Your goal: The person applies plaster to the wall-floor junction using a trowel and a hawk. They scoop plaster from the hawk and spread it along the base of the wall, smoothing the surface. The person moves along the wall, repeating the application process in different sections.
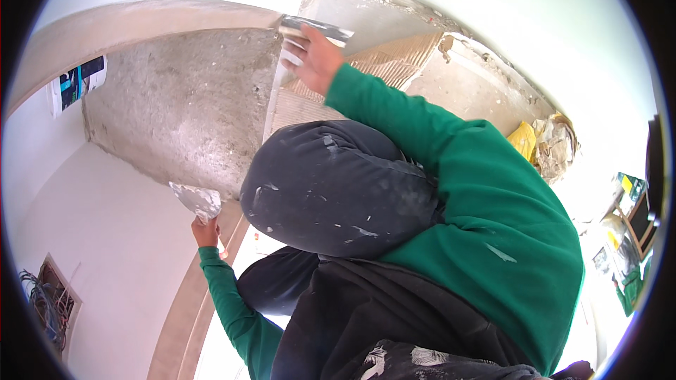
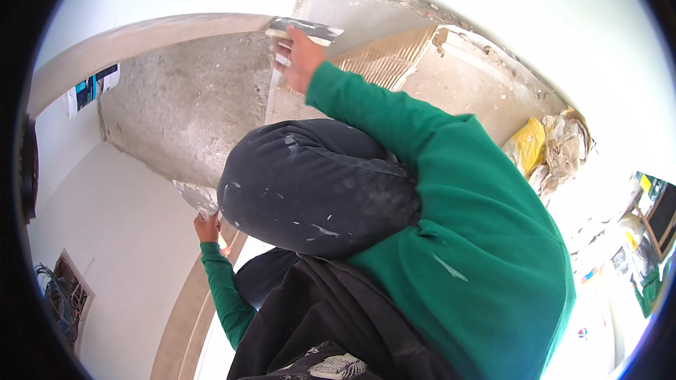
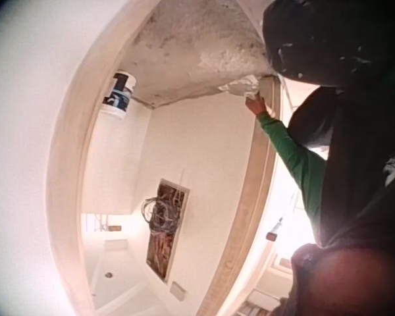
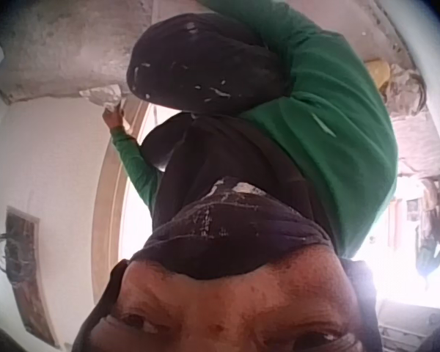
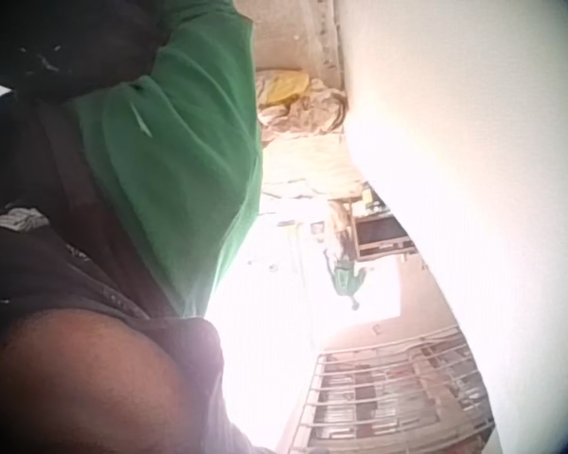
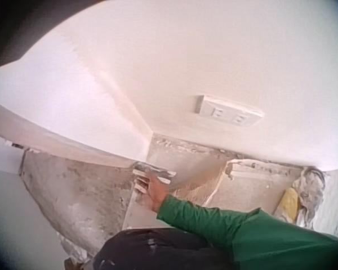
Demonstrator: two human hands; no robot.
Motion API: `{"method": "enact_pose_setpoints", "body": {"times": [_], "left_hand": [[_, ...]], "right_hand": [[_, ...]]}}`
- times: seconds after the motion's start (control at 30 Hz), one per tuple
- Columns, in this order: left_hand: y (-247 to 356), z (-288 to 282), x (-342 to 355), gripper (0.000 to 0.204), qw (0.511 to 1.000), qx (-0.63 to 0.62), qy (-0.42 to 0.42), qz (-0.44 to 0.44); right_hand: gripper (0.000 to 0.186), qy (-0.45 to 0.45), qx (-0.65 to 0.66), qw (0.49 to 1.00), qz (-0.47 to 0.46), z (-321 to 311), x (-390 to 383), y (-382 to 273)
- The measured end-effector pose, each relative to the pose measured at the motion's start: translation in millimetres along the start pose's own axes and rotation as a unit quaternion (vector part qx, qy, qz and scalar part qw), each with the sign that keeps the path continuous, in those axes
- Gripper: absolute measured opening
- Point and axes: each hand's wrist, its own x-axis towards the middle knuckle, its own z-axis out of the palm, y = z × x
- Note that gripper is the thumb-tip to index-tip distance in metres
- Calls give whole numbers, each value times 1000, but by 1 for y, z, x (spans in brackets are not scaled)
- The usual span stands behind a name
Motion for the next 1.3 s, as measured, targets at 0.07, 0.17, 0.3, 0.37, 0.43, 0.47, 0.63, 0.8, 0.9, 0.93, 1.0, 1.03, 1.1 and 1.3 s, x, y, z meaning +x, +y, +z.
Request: {"method": "enact_pose_setpoints", "body": {"times": [0.07,0.17,0.3,0.37,0.43,0.47,0.63,0.8,0.9,0.93,1.0,1.03,1.1,1.3], "left_hand": [[1,-4,-4,21,1000,9,-1,7],[13,4,-5,19,1000,-9,-4,-23],[39,21,-7,17,993,46,-107,12],[52,29,-8,13,985,75,-152,27],[70,41,-16,8,985,66,-153,51],[71,45,-20,6,984,50,-152,72],[51,38,-33,15,977,-15,-88,195],[78,7,-29,22,986,-103,-61,113],[32,-12,-14,20,989,-35,-26,141],[39,-10,-14,23,991,-11,-47,125],[31,-7,-15,23,990,15,-120,66],[27,-5,-14,23,987,25,-157,39],[20,-3,-15,32,969,122,-211,38],[-26,33,-18,55,939,213,-271,0]], "right_hand": [[36,-26,-30,998,55,-16,-36,-10],[30,-68,-224,970,67,-64,-54,-9],[32,-300,-532,789,-63,-70,-47,13],[37,-471,-549,661,-201,-36,-41,28],[42,-571,-586,510,-266,9,-50,29],[45,-606,-587,444,-301,23,-56,34],[61,-621,-652,217,-377,21,-42,76],[57,-532,-820,142,-159,-62,-25,62],[52,-420,-885,169,-113,-110,-18,40],[51,-366,-904,193,-107,-124,-14,27],[48,-260,-921,273,-100,-142,-5,10],[46,-207,-919,319,-99,-148,-1,3],[43,-124,-892,425,-86,-151,6,-1],[29,-140,-784,596,101,-65,-16,22]]}}
